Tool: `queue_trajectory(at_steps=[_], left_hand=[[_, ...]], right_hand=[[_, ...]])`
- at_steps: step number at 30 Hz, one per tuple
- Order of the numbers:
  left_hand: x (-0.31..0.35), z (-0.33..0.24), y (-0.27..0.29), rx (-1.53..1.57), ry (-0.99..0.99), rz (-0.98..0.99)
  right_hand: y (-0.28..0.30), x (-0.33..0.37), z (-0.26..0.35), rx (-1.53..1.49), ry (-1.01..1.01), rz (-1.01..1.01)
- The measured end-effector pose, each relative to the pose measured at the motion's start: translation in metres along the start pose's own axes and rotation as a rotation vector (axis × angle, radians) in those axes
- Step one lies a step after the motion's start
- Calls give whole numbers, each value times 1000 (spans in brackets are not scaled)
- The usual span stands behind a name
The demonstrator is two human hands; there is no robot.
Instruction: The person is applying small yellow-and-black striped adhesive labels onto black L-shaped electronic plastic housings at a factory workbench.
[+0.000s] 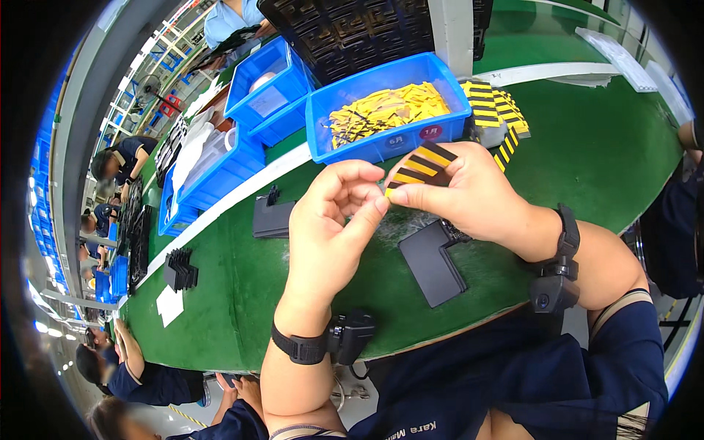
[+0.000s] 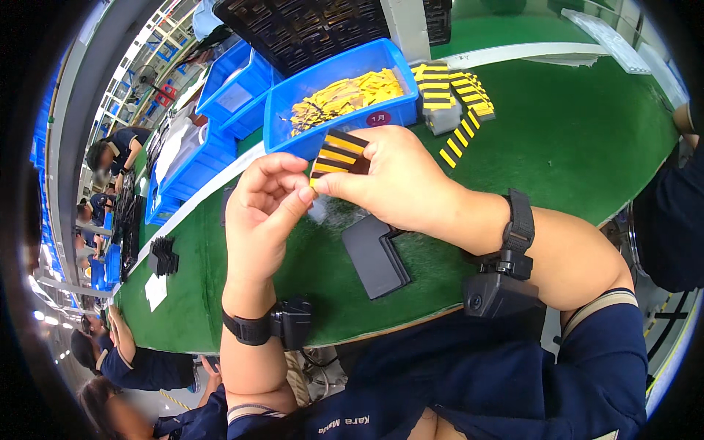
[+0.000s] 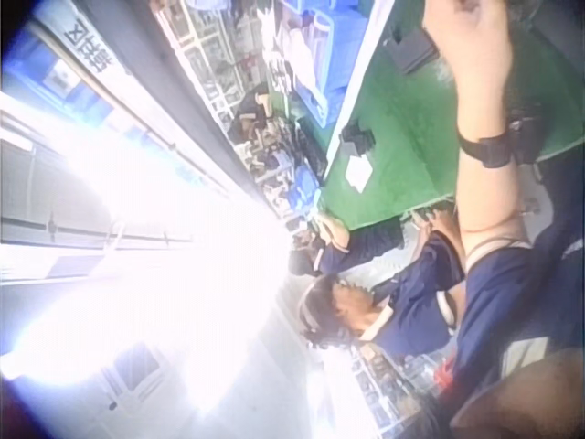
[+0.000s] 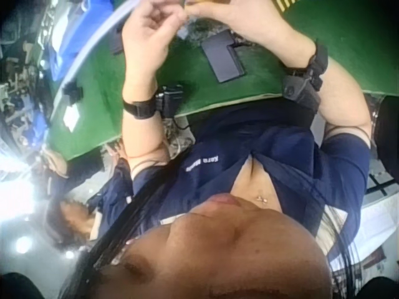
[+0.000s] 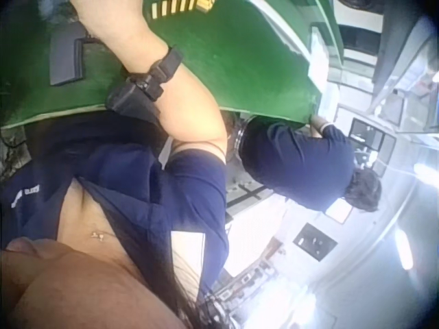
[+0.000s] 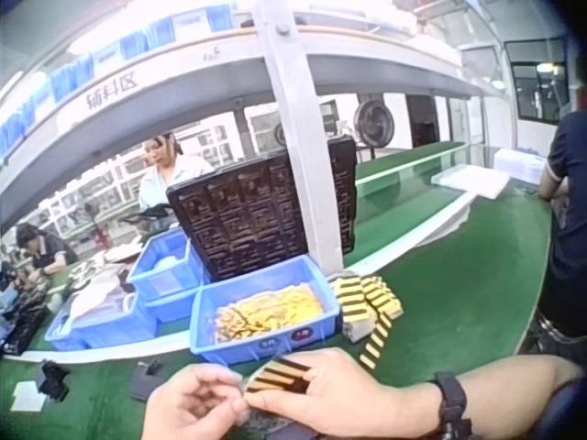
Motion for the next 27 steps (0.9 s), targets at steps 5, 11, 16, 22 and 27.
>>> queue_trajectory(at_steps=[5, 11, 16, 22, 27], left_hand=[[-5, 39, 10, 172, 231, 49], [1, 13, -8, -757, -31, 153], [39, -15, -84, -805, -171, 559], [34, -23, -76, -610, -280, 458], [20, 21, -42, 270, 258, 148]], right_hand=[[15, 0, 7, -236, 180, -181], [24, -5, 5, -45, 115, -221], [21, 3, 35, 327, 353, -219], [31, 11, 38, 175, 364, -268], [23, 13, 47, 321, 374, -293]])
Point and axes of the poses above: each hand's wrist, its own x-axis away from the middle knuckle, its own y-axis out of the back of the hand, z = x × y, the point moved 9 cm from there along -x, towards the middle knuckle, and after that the axes turned 9 degrees about x, right-handed, at the moved point
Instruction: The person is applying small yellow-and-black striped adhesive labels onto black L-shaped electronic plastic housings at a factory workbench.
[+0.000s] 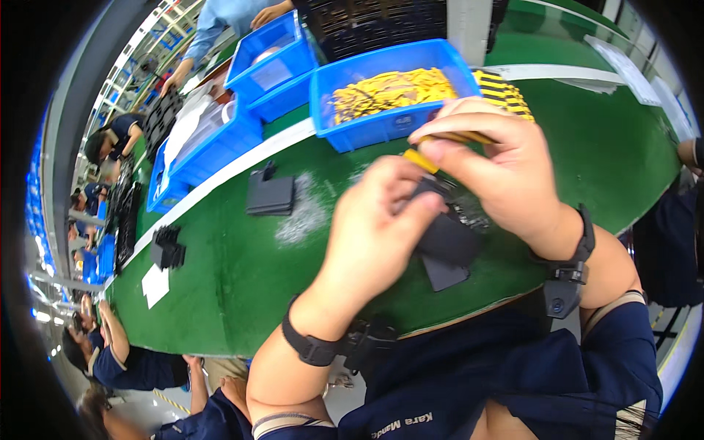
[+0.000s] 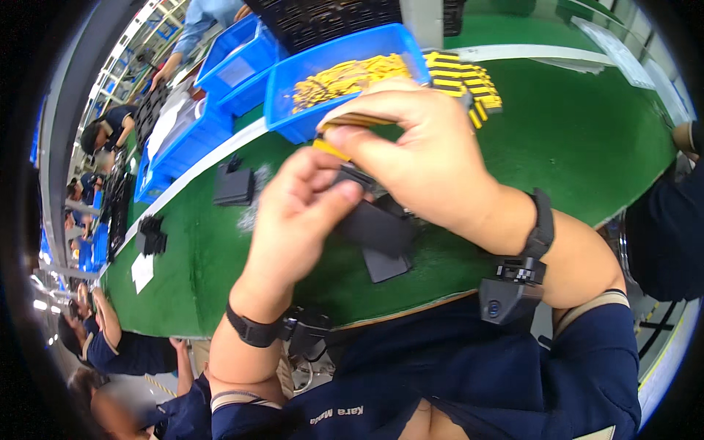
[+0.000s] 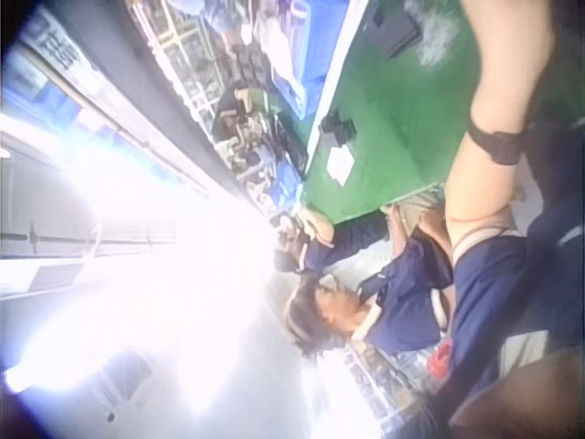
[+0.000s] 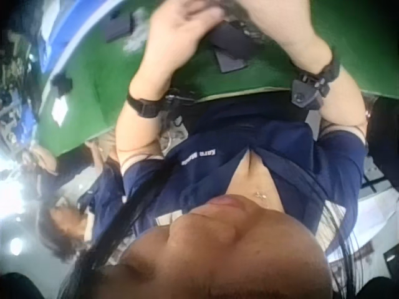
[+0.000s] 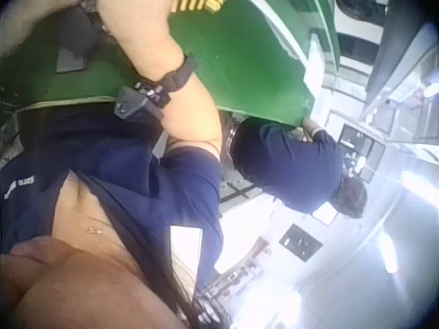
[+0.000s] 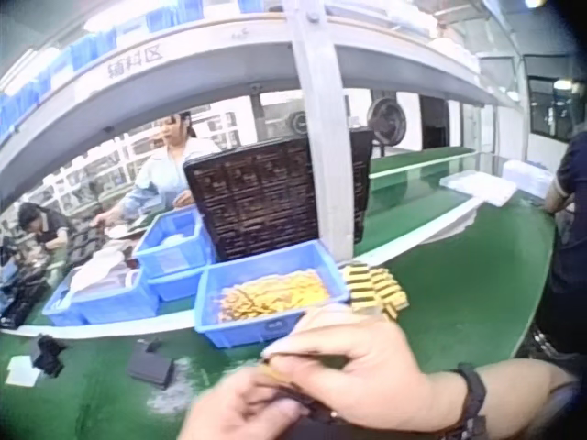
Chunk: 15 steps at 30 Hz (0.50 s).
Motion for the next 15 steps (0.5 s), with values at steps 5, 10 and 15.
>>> queue_trajectory(at_steps=[5, 10, 15], left_hand=[[-4, -5, 7, 242, -37, -40], [-3, -3, 7, 148, -10, -26], [-3, -6, 5, 170, -16, -33]], right_hand=[[-3, 2, -11, -115, -65, -13], [-2, 2, -5, 74, 98, -48], [-2, 0, -6, 59, 94, -45]])
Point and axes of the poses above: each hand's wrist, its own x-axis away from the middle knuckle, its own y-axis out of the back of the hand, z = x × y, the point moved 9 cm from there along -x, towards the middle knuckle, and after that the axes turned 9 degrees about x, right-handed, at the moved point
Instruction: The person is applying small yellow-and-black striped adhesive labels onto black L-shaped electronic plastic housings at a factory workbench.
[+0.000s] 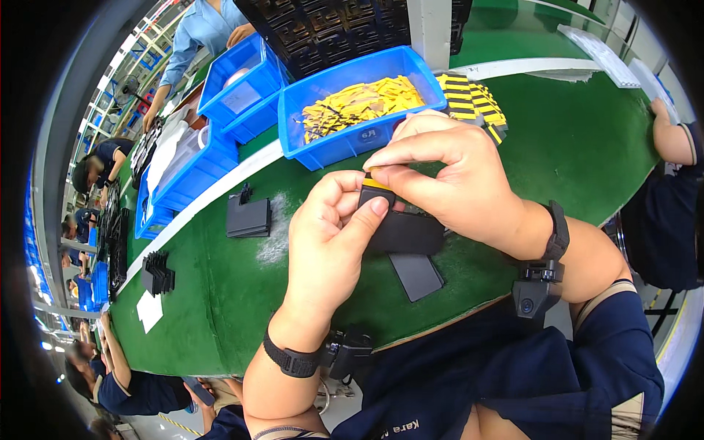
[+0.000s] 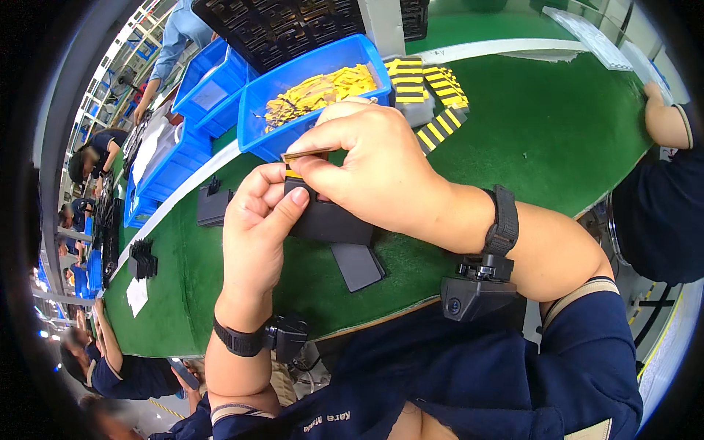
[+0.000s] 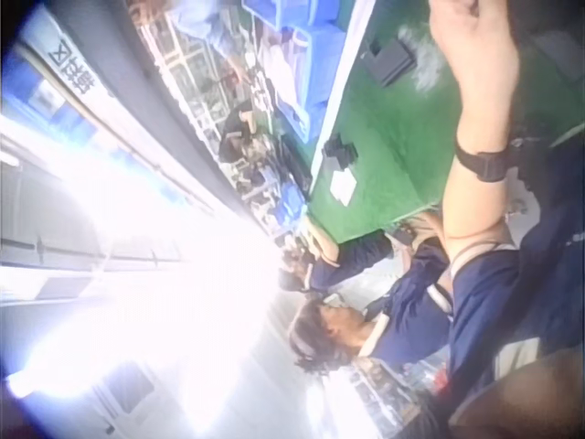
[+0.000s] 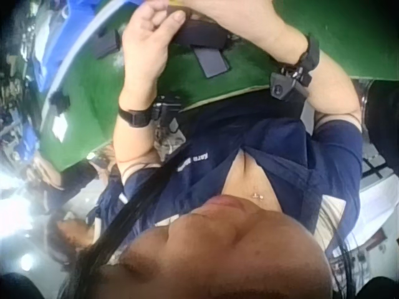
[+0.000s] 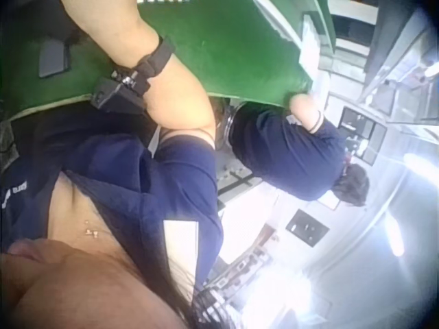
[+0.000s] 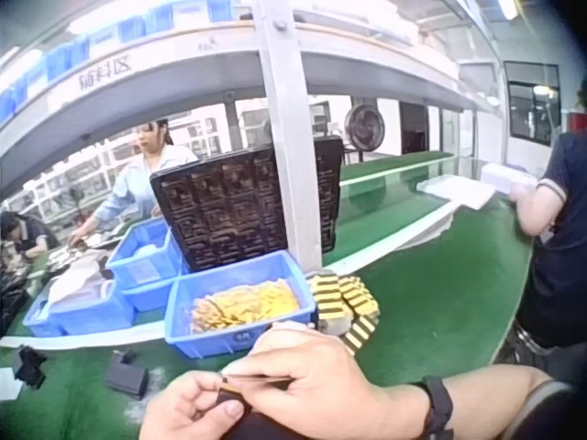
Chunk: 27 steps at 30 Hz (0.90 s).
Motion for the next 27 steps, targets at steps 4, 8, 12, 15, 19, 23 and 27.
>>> queue_trajectory(at_steps=[4, 8, 12, 15, 19, 23, 27], left_hand=[[0, -1, -1, -5, -18, 2], [1, -2, -2, 11, -31, 13], [1, 1, 3, 42, -29, -9], [1, 2, 5, 30, -24, -30], [3, -2, 5, -67, -37, -57], [3, -6, 6, -33, -84, -75], [2, -3, 12, 26, -54, -90]], right_hand=[[-2, 2, 0, -14, -20, 17], [-1, 4, 0, -3, -14, -26], [0, 3, 9, 116, 123, -60], [-3, 3, 9, 155, 133, -33], [-1, 2, 7, 234, 96, 2], [-7, 0, 4, 246, 146, 102], [4, 1, 40, 350, 421, -106]])
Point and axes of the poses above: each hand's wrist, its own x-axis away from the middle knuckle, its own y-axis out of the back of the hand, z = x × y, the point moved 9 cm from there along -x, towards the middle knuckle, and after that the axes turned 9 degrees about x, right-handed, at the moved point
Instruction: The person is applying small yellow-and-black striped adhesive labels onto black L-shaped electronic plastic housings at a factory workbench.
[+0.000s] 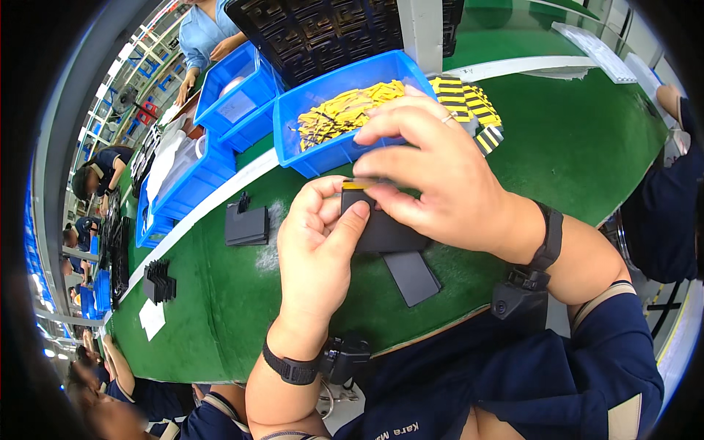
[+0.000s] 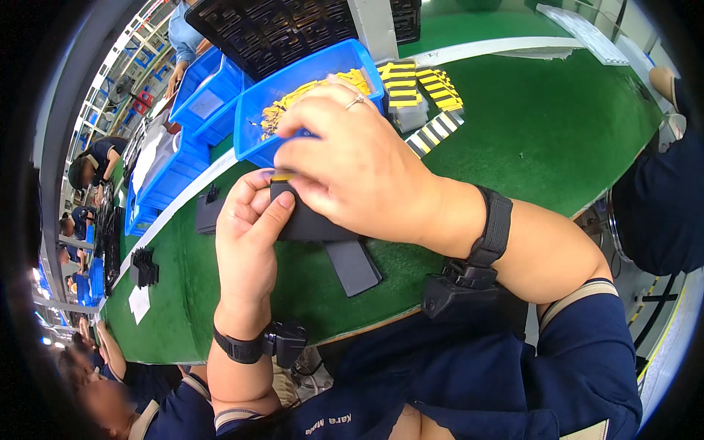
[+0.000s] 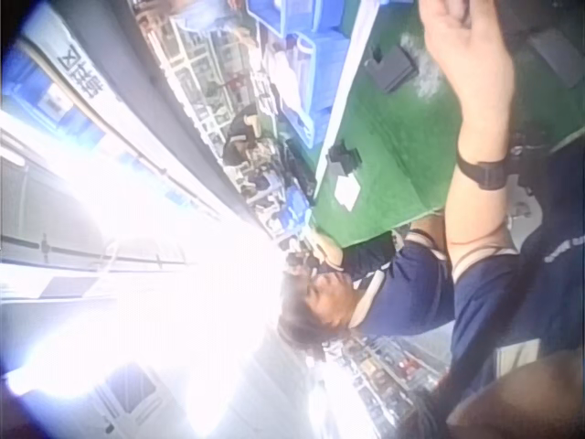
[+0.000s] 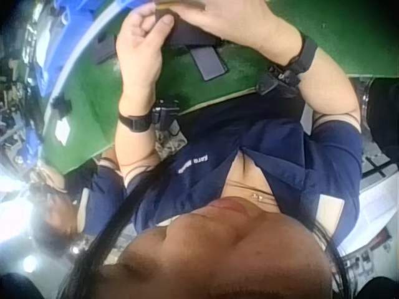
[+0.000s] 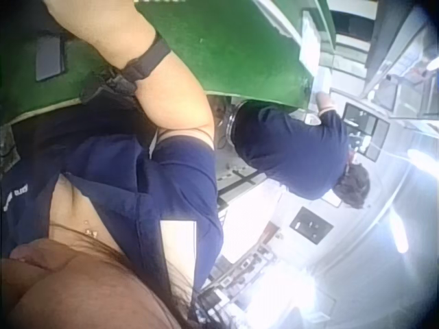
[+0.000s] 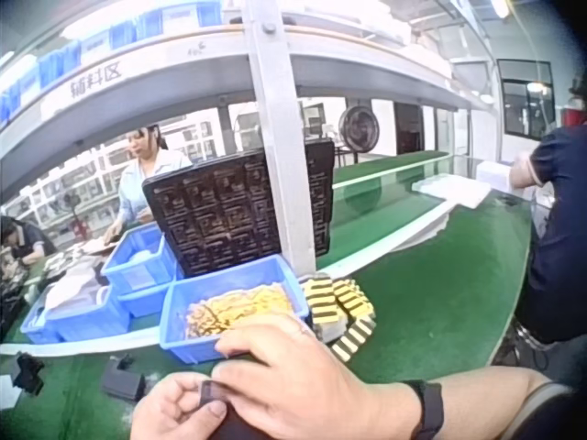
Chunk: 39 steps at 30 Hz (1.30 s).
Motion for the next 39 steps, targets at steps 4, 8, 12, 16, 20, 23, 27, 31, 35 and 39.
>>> queue_trajectory(at_steps=[4, 8, 12, 16, 20, 23, 27, 31, 35, 39], left_hand=[[-2, 8, 2, 24, 51, -11], [1, 9, -6, -7, 131, 34], [-4, 1, 2, 158, -18, 56], [-2, -4, 2, 122, -75, -38], [3, -13, -3, -203, -183, -13], [5, -17, -17, -271, -186, 3], [0, -9, -6, 63, -126, 3], [-1, -7, -3, 90, -70, 9], [-1, -4, -3, 96, -81, -2], [1, -6, -6, 72, -137, -3]], right_hand=[[-4, 4, 2, 56, 58, 150], [11, 3, -34, -70, -224, -30], [-2, 2, 3, -171, -51, 97], [-3, 6, 2, -132, -67, 46], [-6, 5, -13, -306, -141, 55], [-8, 4, -10, -386, -128, 62], [11, 0, -13, -136, -133, -63], [-20, 19, -43, -491, -637, 183], [-38, 35, -49, -736, -838, 248], [-31, 26, -43, -463, -646, 260]])
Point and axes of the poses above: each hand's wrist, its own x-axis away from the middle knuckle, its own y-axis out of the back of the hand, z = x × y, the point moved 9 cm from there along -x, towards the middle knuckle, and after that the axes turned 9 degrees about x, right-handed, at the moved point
